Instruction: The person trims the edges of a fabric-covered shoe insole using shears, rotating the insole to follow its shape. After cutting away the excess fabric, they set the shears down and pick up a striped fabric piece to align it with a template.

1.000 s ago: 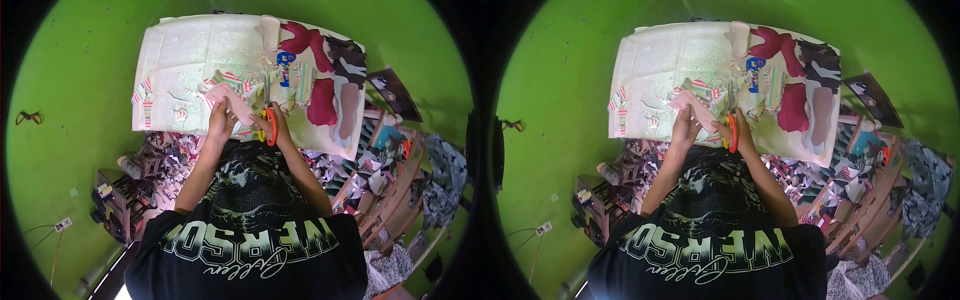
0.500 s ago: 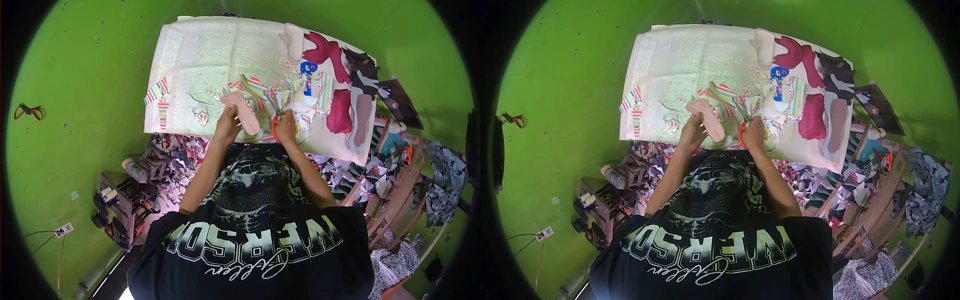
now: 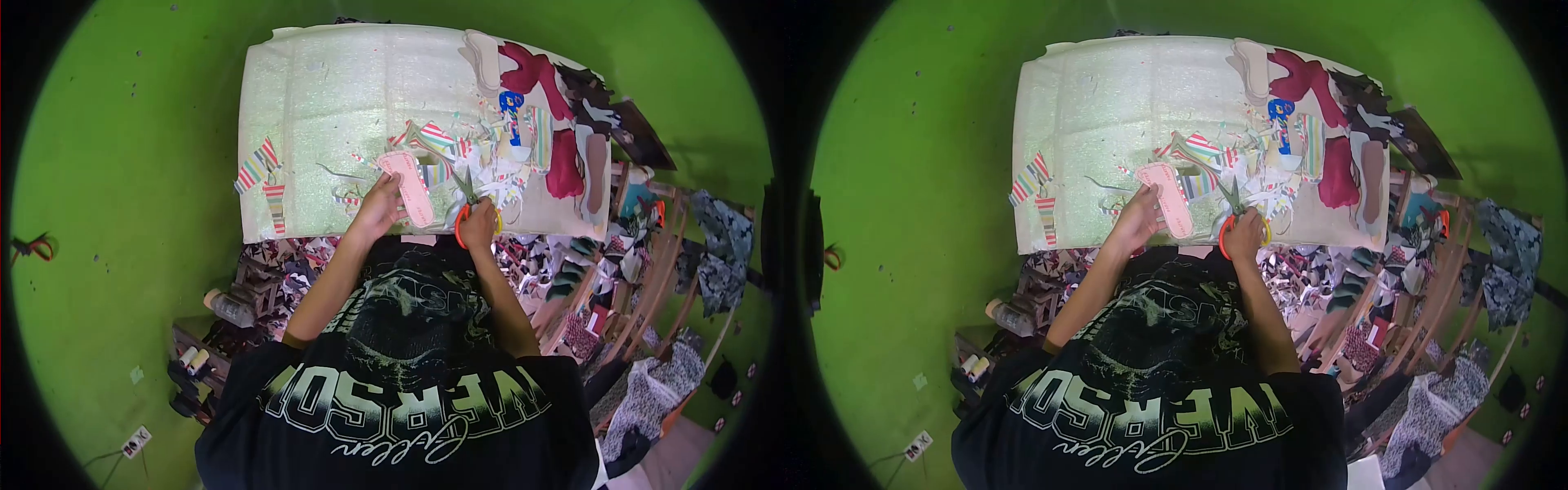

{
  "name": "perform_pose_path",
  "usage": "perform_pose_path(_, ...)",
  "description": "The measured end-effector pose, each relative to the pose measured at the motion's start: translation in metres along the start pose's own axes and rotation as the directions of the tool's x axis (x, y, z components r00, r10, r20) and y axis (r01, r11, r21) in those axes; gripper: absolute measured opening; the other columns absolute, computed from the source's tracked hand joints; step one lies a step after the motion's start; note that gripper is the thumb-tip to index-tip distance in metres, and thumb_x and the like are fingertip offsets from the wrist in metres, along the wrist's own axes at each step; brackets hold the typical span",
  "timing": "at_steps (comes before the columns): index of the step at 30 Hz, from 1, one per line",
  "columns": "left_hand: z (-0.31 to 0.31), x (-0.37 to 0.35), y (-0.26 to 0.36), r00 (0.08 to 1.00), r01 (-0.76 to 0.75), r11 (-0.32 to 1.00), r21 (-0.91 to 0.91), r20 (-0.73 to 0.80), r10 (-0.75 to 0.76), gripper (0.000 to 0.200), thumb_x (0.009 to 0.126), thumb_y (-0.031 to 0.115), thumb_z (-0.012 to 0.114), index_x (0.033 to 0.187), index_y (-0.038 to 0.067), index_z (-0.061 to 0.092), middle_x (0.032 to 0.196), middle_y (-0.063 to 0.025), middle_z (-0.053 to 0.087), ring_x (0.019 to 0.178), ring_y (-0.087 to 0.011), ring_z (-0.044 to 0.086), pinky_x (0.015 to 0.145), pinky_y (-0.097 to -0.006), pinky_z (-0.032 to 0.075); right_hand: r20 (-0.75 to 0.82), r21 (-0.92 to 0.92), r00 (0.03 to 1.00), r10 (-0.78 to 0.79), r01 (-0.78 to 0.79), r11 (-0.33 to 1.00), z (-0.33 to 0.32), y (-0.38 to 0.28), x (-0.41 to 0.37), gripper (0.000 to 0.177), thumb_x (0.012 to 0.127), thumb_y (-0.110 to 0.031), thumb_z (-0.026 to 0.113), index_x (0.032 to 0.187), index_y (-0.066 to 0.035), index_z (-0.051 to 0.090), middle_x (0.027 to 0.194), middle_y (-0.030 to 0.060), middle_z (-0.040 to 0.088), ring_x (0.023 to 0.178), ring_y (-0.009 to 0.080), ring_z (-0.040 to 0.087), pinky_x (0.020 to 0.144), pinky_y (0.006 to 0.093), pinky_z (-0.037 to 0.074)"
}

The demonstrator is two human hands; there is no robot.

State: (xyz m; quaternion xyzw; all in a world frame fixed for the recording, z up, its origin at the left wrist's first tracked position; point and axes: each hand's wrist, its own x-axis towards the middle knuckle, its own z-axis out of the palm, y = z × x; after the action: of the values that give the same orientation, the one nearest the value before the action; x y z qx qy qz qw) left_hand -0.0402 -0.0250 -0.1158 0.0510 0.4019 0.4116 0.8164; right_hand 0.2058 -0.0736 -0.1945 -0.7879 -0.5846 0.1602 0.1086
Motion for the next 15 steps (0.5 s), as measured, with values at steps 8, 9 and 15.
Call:
perform_pose_path(8, -0.012, 0.008, 0.002, 0.994, 0.099, 0.995, 0.0, 0.051, -0.099, 0.031, 0.103, 0.027, 0.049, 0.13, 0.012, 0.046, 0.123, -0.0082, 0.061, 0.11, -0.0221, 0.063, 0.089, -0.0424, 0.054, 0.09, 0.089, 0.996, 0.021, -0.029, 0.996, 0.006, -0.013, 0.021, 0.052, 0.078, -0.022, 0.071, 0.115, 0.002, 0.043, 0.106, 0.0276, 0.055, 0.107, 0.0454, 0.053, 0.091, 0.0533, 0.042)
perform_pose_path(9, -0.013, 0.007, 0.0, 0.993, 0.113, 0.994, 0.002, 0.046, -0.113, 0.031, 0.103, 0.027, 0.049, 0.13, 0.012, 0.046, 0.123, -0.0082, 0.061, 0.11, -0.0221, 0.063, 0.089, -0.0424, 0.054, 0.114, 0.06, 0.993, 0.024, -0.031, 0.998, 0.004, -0.018, 0.021, 0.055, 0.077, -0.024, 0.072, 0.116, 0.003, 0.043, 0.108, 0.0293, 0.054, 0.108, 0.0462, 0.053, 0.091, 0.0532, 0.043)
perform_pose_path(15, -0.007, 0.012, 0.001, 0.99, 0.114, 0.993, -0.016, 0.091, -0.112, 0.03, 0.105, 0.025, 0.046, 0.13, 0.01, 0.045, 0.121, -0.0075, 0.061, 0.11, -0.0229, 0.063, 0.09, -0.0417, 0.054, 0.255, 0.05, 0.967, -0.02, 0.008, 0.999, -0.002, -0.029, 0.015, 0.069, 0.075, -0.025, 0.075, 0.126, 0.003, 0.038, 0.12, 0.0322, 0.048, 0.112, 0.0477, 0.051, 0.094, 0.0526, 0.045)
